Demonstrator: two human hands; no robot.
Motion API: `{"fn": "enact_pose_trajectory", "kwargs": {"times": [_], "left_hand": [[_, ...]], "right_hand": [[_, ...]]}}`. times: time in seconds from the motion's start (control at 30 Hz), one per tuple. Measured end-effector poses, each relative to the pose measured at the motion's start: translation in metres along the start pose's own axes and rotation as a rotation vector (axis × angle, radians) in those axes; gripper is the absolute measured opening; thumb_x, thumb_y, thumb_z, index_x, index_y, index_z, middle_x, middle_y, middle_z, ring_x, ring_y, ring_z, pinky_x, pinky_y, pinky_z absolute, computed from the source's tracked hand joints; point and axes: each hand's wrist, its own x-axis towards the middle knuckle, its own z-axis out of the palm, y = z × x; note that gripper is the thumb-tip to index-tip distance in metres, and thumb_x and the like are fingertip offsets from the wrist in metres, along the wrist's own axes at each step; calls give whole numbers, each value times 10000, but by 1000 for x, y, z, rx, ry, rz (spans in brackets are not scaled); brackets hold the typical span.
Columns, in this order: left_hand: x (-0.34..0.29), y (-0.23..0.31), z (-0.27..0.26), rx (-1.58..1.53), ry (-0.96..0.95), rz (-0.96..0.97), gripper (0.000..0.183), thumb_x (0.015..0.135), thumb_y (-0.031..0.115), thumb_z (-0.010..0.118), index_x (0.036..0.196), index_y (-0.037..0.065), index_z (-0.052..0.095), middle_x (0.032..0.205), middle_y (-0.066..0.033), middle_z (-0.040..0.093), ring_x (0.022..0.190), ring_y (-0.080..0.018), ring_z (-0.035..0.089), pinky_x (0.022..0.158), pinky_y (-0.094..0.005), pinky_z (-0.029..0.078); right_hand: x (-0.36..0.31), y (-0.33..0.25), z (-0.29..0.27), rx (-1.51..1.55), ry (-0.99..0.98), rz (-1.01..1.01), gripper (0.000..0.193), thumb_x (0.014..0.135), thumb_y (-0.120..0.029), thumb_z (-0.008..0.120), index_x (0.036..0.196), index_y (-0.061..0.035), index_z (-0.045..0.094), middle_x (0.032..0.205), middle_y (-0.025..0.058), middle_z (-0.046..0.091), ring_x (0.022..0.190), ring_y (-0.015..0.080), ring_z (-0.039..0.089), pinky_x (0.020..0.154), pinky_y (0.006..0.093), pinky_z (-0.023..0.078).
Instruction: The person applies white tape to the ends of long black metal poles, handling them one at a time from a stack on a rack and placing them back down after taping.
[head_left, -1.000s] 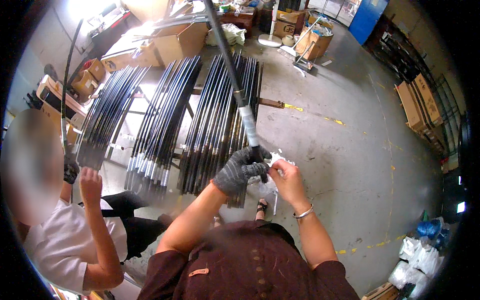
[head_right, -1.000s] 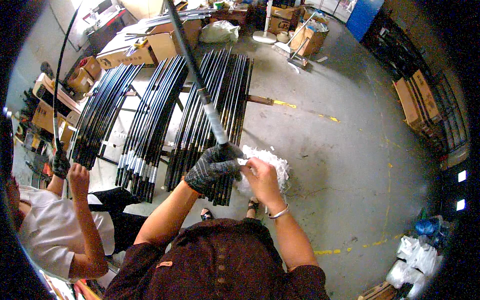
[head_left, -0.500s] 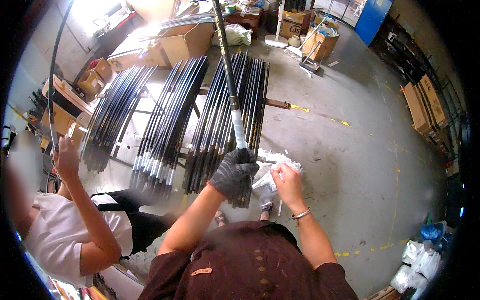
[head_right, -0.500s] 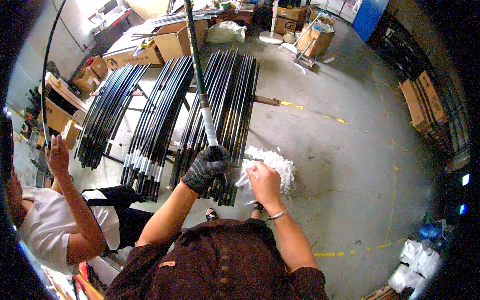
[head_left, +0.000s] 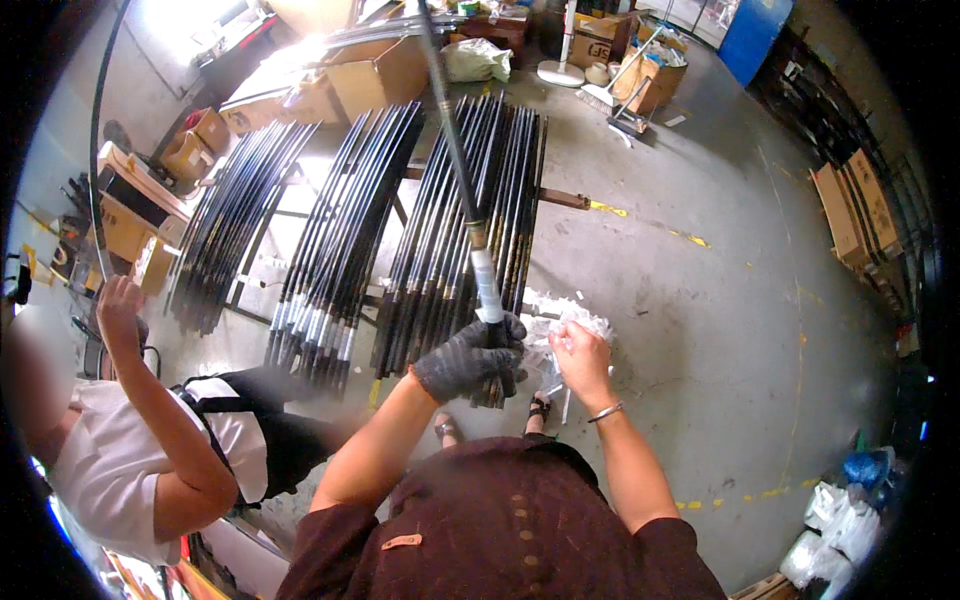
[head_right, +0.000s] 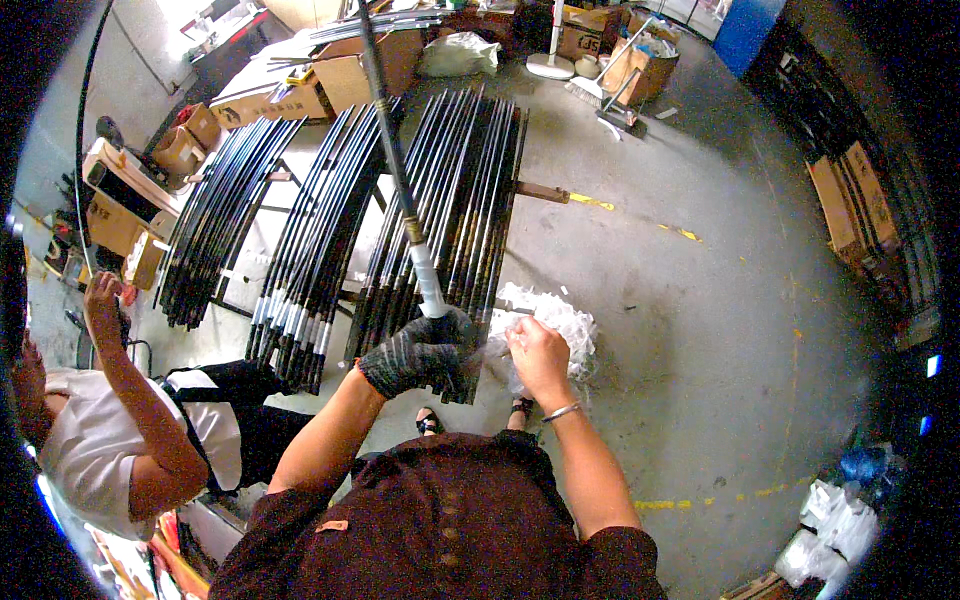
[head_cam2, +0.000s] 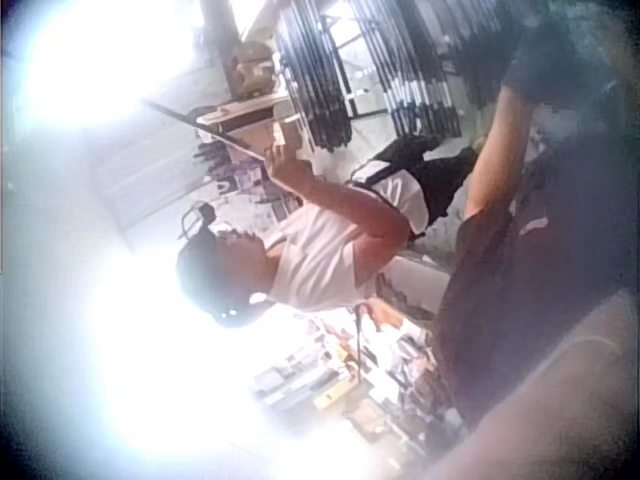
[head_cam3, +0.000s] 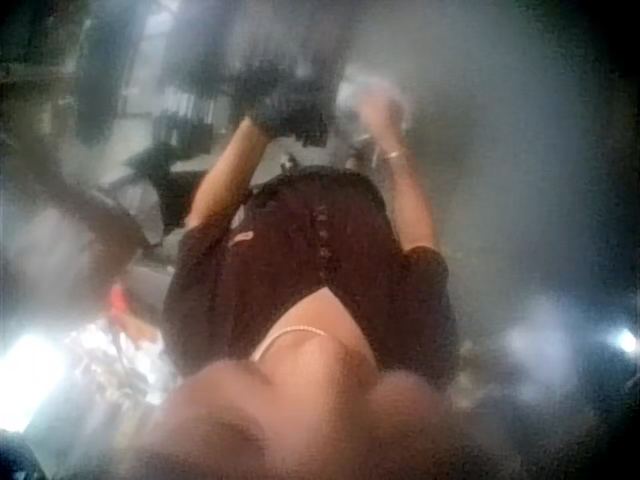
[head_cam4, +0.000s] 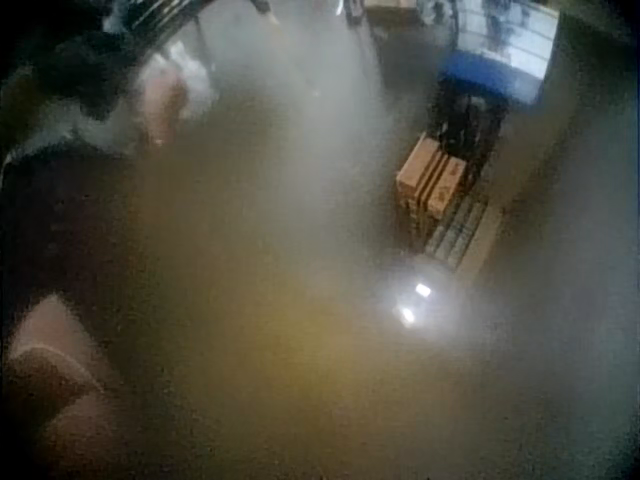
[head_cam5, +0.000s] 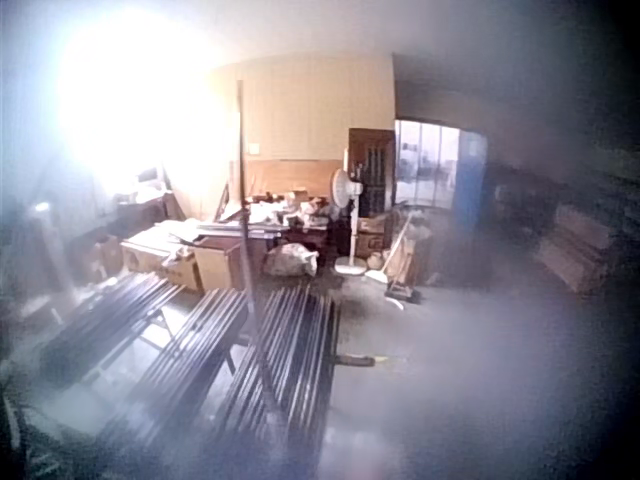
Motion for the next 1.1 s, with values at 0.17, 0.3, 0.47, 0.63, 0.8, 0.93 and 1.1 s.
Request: {"fn": "enact_pose_trajectory", "kwargs": {"times": [0.17,0.3,0.47,0.63,0.8,0.93,1.1], "left_hand": [[-2,6,0,201,-17,-64,313,810,205,716,1024,44,555,776,-60,617,629,-165,608,522,-275,478],[-3,0,-1,7,-115,-46,324,809,170,709,1066,43,556,830,-50,615,694,-153,599,592,-273,479],[-4,2,1,16,-165,-87,354,817,131,691,1129,45,547,912,-22,607,835,-117,571,719,-267,475],[-8,-9,-4,59,-251,0,478,830,195,707,1227,39,491,950,-30,612,868,-121,575,746,-268,478],[-8,-4,3,11,-156,-48,494,791,194,742,1191,44,493,943,-53,595,882,-171,574,767,-335,490],[-13,5,9,24,-176,-35,652,797,198,735,1333,30,404,1032,-68,599,956,-188,576,874,-369,480],[-14,1,16,-84,-353,-19,795,771,192,754,1408,31,307,993,-80,598,925,-227,580,844,-393,479]], "right_hand": [[0,4,5,-16,-31,29,196,808,-232,660,769,-60,574,712,136,623,692,344,612,598,431,460],[3,22,10,-75,29,30,193,793,-229,666,759,-54,591,682,153,609,678,356,606,598,442,457],[0,67,19,-114,17,111,197,781,-226,675,770,-43,603,697,160,619,702,361,617,614,442,470],[10,93,17,-196,99,107,198,776,-221,680,792,-39,603,732,160,630,727,361,619,632,442,473],[15,95,2,-278,84,212,188,781,-212,666,802,-35,605,774,170,635,777,374,615,666,457,475],[2,137,1,-346,-23,332,190,793,-217,654,862,-44,618,846,174,654,823,383,621,695,468,482],[-1,130,-4,-326,42,438,172,793,-210,660,803,-44,618,812,186,648,789,389,623,674,476,480]]}}
